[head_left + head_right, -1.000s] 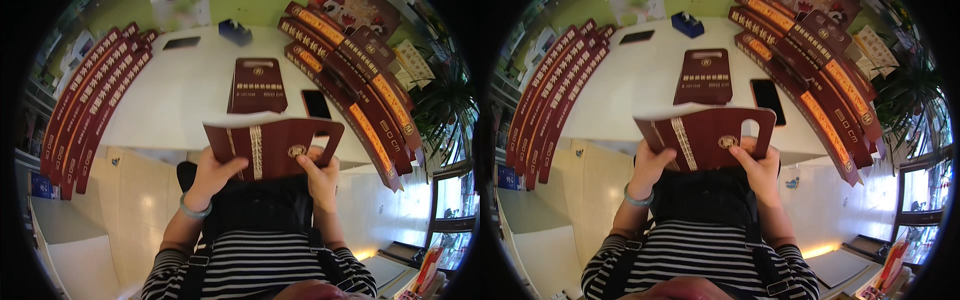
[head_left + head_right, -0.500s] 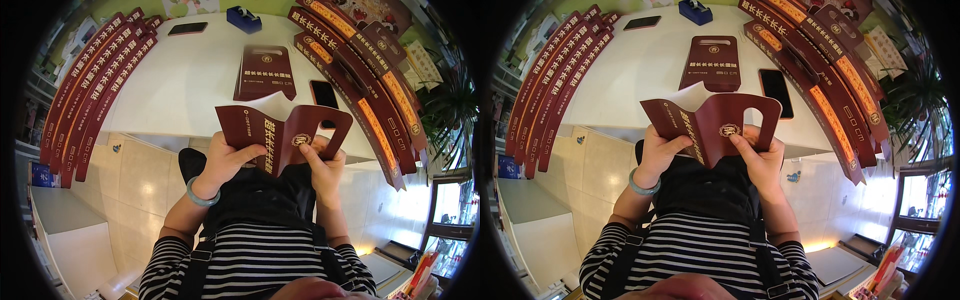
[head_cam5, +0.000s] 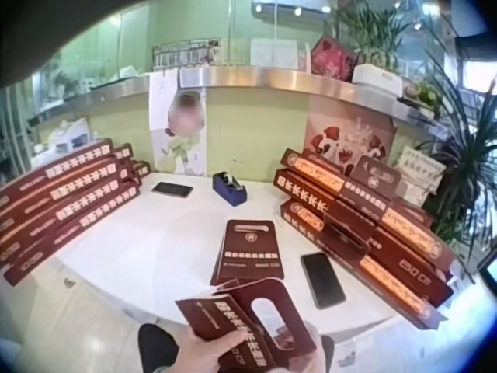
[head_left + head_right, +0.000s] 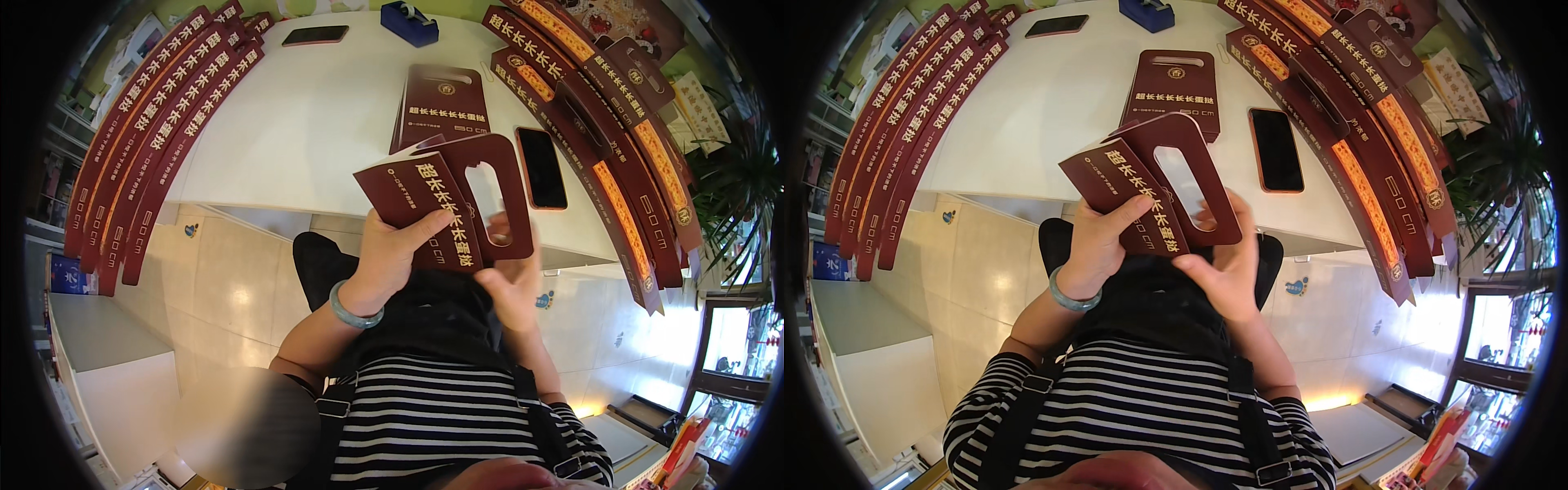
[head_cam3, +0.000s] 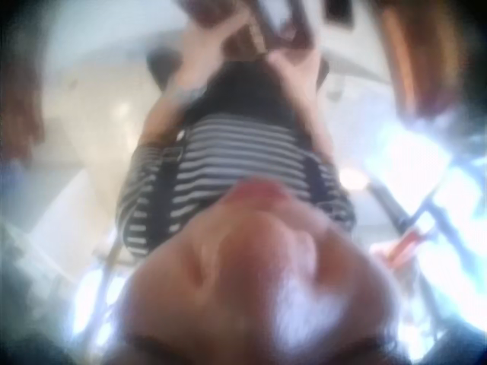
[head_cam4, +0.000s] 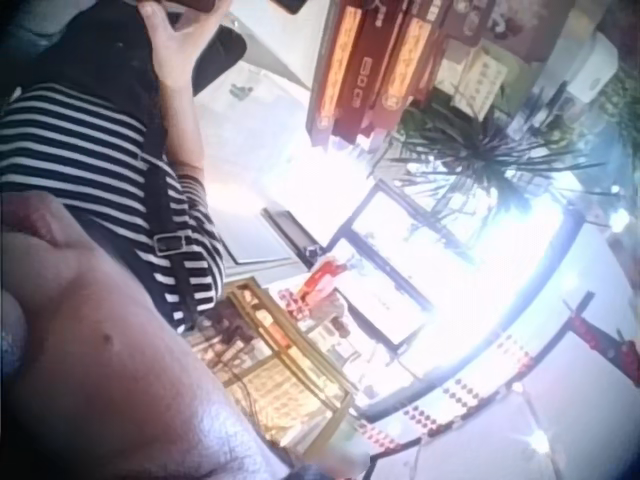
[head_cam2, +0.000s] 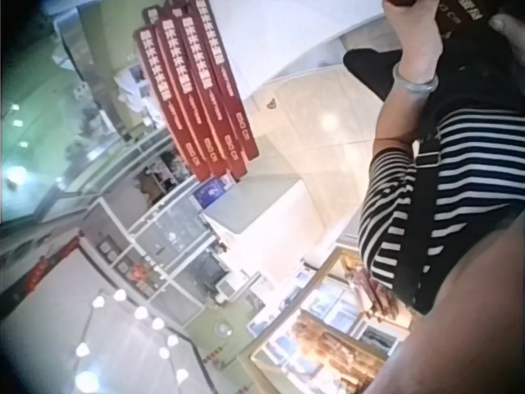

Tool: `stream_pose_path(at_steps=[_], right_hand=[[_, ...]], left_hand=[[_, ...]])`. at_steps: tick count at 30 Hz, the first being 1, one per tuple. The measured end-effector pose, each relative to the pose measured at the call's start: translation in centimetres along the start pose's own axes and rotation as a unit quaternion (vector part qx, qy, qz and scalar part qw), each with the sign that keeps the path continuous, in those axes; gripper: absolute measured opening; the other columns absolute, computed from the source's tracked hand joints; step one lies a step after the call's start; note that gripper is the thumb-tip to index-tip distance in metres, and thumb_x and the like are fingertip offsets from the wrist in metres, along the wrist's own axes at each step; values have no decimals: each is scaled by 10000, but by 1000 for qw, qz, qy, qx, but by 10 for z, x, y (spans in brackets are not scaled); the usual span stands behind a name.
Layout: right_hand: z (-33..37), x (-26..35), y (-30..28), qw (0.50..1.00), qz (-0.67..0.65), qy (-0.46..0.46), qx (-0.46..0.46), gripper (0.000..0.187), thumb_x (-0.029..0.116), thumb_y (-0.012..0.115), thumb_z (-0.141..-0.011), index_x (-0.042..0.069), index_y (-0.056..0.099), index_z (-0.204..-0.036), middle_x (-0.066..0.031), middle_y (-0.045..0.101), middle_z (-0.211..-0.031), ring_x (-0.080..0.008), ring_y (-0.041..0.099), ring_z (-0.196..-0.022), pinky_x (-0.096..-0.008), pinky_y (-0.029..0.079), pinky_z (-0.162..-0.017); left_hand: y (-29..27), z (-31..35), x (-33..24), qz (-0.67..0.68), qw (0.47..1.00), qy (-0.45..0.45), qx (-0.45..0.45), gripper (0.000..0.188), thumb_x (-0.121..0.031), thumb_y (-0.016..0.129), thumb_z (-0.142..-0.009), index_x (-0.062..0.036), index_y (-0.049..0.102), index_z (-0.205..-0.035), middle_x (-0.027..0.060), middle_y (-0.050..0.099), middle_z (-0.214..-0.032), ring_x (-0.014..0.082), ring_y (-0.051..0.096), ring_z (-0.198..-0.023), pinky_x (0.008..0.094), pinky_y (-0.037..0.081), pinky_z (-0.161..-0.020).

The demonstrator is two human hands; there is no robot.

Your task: The person repeatedly folds flat maroon cardboard pieces into box shapes, then inserts a long rectangular package into each box. The person handles the pieces one at a time, folds the flaps, and places the finished boxes on the counter.

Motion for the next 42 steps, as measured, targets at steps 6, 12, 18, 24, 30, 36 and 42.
stream_pose_path(at_steps=[6, 12, 18, 24, 30, 36, 42], right_hand=[[5, -22, -16, 995, 28, 93, 32, 85, -16, 744, -903, -10, 671, -944, -11, 684, -922, -74, 622, -866, -228, 499, -797], [11, -36, -12, 979, 122, 126, 105, 181, -40, 757, -878, -39, 690, -1046, -23, 697, -922, -94, 644, -894, -246, 517, -819], [-13, -10, -9, 971, 168, 115, 125, 631, 18, 851, -781, -35, 545, -1329, -128, 675, -1216, -171, 651, -1075, -347, 539, -953], [-16, -7, -9, 985, 103, 135, 10, 176, -60, 792, -817, -13, 696, -956, -26, 725, -849, -65, 639, -729, -194, 496, -686], [-8, -6, -7, 991, 80, 106, 24, 145, -38, 797, -833, -12, 707, -944, -36, 736, -850, -57, 650, -753, -206, 518, -694], [-7, 2, 6, 991, 68, 104, 45, 119, -59, 779, -842, -21, 687, -908, -31, 727, -849, -63, 642, -757, -219, 524, -698], [-10, -1, 9, 992, 69, 83, 63, 105, -41, 770, -861, -21, 682, -915, -38, 723, -832, -58, 635, -746, -217, 519, -678]], left_hand=[[-9, -11, -4, 20, 999, -25, -19, 299, 5, 774, -858, 32, 673, -1139, 102, 739, -1062, 153, 709, -913, 300, 578, -842], [-23, -23, -24, -58, 998, 6, -12, 186, -28, 808, -835, 36, 713, -981, 97, 755, -898, 128, 708, -783, 248, 568, -726], [1, -20, -33, -313, 946, 32, 83, 200, -6, 837, -793, 9, 711, -948, 43, 735, -828, 82, 668, -741, 216, 532, -682], [5, 7, -41, -187, 949, 256, -3, 812, -23, 837, -801, -30, 388, -1477, 187, 589, -1351, 226, 668, -1106, 312, 533, -926], [9, 33, -16, -365, 889, 256, 105, 1087, -238, 858, -820, 20, 147, -1601, 203, 586, -1373, 272, 632, -1197, 359, 495, -994], [5, 34, -4, -342, 899, 217, 167, 922, -312, 753, -916, 13, 218, -1593, 214, 400, -1533, 309, 448, -1384, 399, 352, -1137], [11, 38, -4, -356, 872, 276, 189, 729, -382, 582, -1026, -25, 285, -1588, 183, 384, -1482, 299, 420, -1335, 410, 302, -1146]])
Point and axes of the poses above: each hand's wrist, its own z-axis away from the middle knuckle, its own y-axis out of the palm, x = y × z, the point moved 9 cm from there along -z, towards the middle knuckle
